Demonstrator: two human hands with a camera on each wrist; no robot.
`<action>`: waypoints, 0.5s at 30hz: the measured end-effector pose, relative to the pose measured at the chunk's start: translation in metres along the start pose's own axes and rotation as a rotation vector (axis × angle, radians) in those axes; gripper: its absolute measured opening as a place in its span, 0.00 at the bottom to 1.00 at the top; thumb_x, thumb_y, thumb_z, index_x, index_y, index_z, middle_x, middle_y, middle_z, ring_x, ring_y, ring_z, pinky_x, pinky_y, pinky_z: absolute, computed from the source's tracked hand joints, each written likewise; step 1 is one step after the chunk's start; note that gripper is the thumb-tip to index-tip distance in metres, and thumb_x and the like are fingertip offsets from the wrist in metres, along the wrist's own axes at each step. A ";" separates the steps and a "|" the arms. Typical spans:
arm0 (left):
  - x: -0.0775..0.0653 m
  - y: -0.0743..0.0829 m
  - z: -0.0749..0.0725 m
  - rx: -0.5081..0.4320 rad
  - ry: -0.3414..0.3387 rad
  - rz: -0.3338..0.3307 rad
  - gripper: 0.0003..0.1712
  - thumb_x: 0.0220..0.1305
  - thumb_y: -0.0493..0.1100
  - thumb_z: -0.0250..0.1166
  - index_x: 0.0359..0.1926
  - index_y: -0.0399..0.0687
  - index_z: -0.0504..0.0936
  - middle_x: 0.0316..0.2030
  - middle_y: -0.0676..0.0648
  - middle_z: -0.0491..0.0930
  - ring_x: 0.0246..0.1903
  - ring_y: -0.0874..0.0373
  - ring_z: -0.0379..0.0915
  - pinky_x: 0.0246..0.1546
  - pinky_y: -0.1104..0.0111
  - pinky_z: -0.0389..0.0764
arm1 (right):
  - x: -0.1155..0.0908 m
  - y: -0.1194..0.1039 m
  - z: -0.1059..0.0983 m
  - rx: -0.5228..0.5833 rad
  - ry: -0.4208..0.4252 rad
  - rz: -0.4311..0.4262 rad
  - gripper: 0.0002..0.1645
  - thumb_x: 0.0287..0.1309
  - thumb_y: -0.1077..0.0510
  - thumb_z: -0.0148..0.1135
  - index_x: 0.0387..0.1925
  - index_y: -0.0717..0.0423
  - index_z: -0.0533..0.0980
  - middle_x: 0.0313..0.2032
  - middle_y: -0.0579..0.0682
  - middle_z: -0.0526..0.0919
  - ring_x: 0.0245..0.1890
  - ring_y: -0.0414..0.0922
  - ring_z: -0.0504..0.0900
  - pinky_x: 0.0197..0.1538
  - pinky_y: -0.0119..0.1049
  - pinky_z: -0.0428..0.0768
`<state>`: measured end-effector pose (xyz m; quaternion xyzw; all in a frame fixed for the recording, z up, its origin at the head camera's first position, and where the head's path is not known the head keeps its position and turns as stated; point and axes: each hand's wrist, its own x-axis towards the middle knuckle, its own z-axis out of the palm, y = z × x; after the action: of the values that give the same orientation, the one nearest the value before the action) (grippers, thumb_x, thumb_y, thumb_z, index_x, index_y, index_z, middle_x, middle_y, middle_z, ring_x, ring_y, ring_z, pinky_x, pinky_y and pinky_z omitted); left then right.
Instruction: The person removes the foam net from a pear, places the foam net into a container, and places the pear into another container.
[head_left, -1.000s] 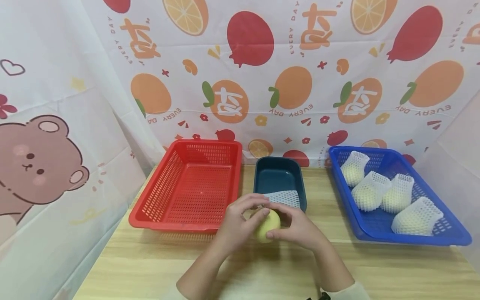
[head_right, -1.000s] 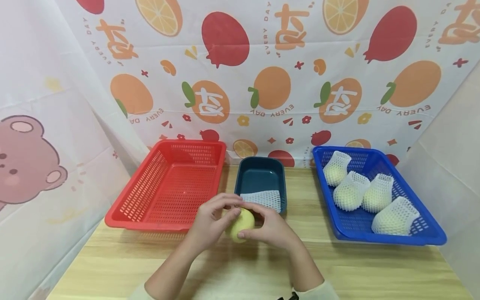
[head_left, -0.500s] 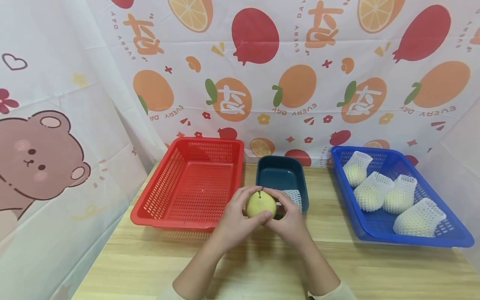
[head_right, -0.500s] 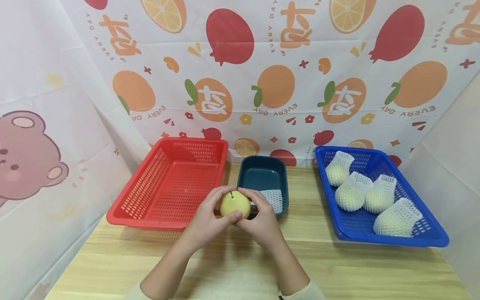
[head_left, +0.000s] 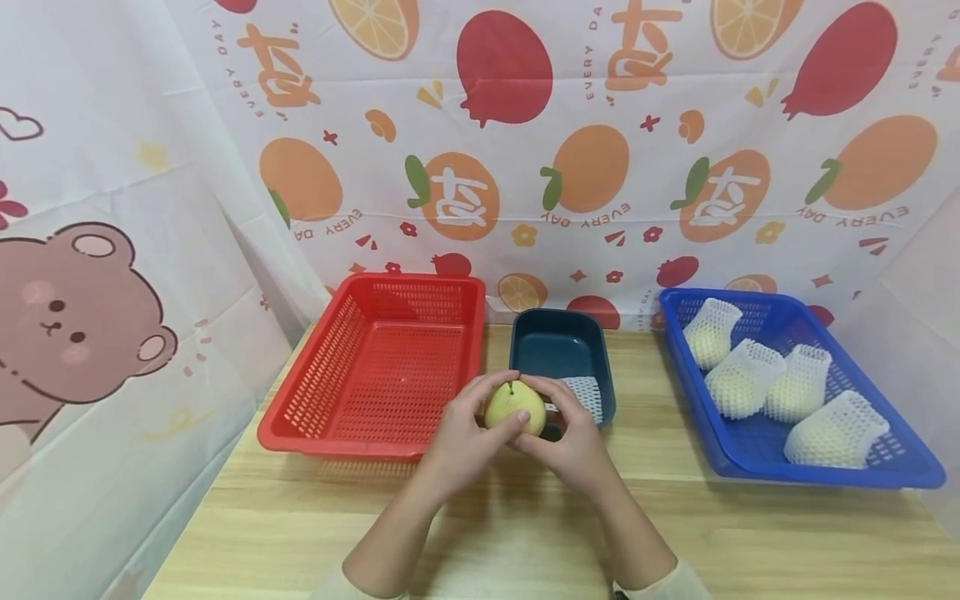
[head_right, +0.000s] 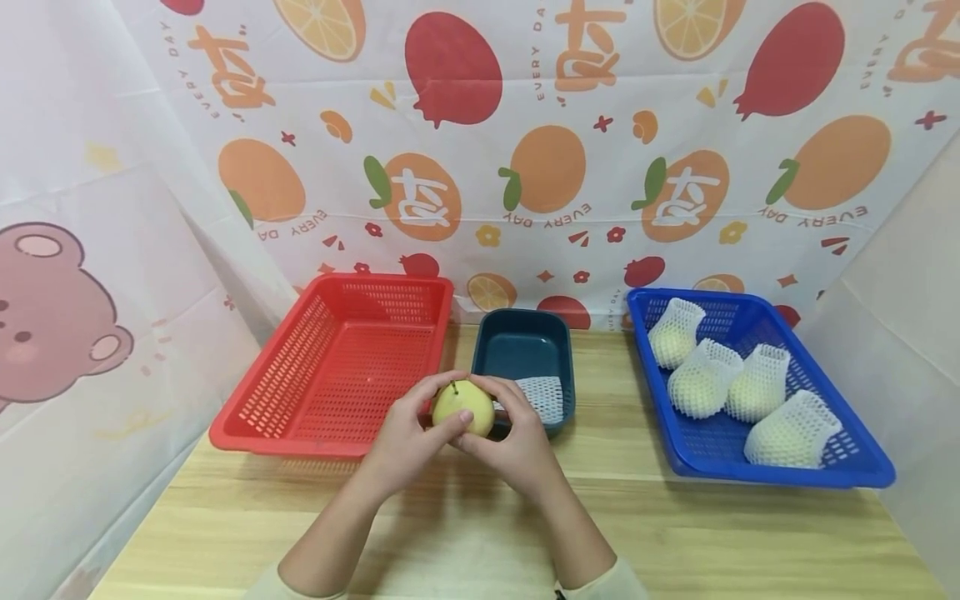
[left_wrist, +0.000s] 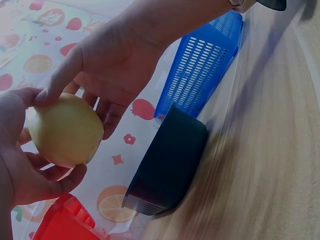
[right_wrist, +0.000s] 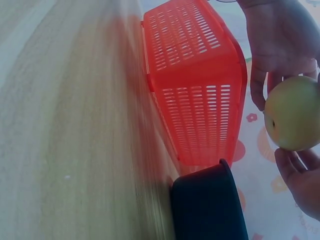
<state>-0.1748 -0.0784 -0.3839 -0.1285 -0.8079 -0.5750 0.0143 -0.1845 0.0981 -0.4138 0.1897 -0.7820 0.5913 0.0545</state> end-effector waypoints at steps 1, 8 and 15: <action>0.000 0.000 -0.001 -0.003 -0.001 -0.001 0.28 0.61 0.53 0.70 0.62 0.71 0.74 0.55 0.56 0.75 0.45 0.52 0.73 0.35 0.66 0.84 | 0.000 0.001 0.000 0.013 -0.007 -0.002 0.38 0.51 0.53 0.75 0.64 0.34 0.71 0.60 0.39 0.73 0.60 0.43 0.70 0.58 0.44 0.79; 0.002 -0.003 -0.004 -0.037 -0.001 -0.016 0.29 0.62 0.53 0.69 0.63 0.67 0.71 0.50 0.50 0.78 0.42 0.51 0.75 0.35 0.65 0.83 | -0.001 0.003 -0.001 0.107 -0.043 -0.042 0.37 0.56 0.59 0.70 0.67 0.40 0.70 0.63 0.43 0.71 0.63 0.46 0.69 0.60 0.35 0.77; 0.001 -0.001 -0.003 -0.038 -0.010 -0.026 0.35 0.55 0.55 0.73 0.63 0.67 0.69 0.52 0.52 0.76 0.46 0.50 0.73 0.37 0.66 0.84 | -0.001 0.002 0.000 0.141 -0.015 -0.071 0.36 0.55 0.62 0.71 0.65 0.43 0.71 0.63 0.46 0.72 0.63 0.47 0.70 0.60 0.37 0.78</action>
<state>-0.1763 -0.0816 -0.3837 -0.1211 -0.7984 -0.5898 0.0002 -0.1839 0.0988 -0.4157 0.2250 -0.7317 0.6410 0.0561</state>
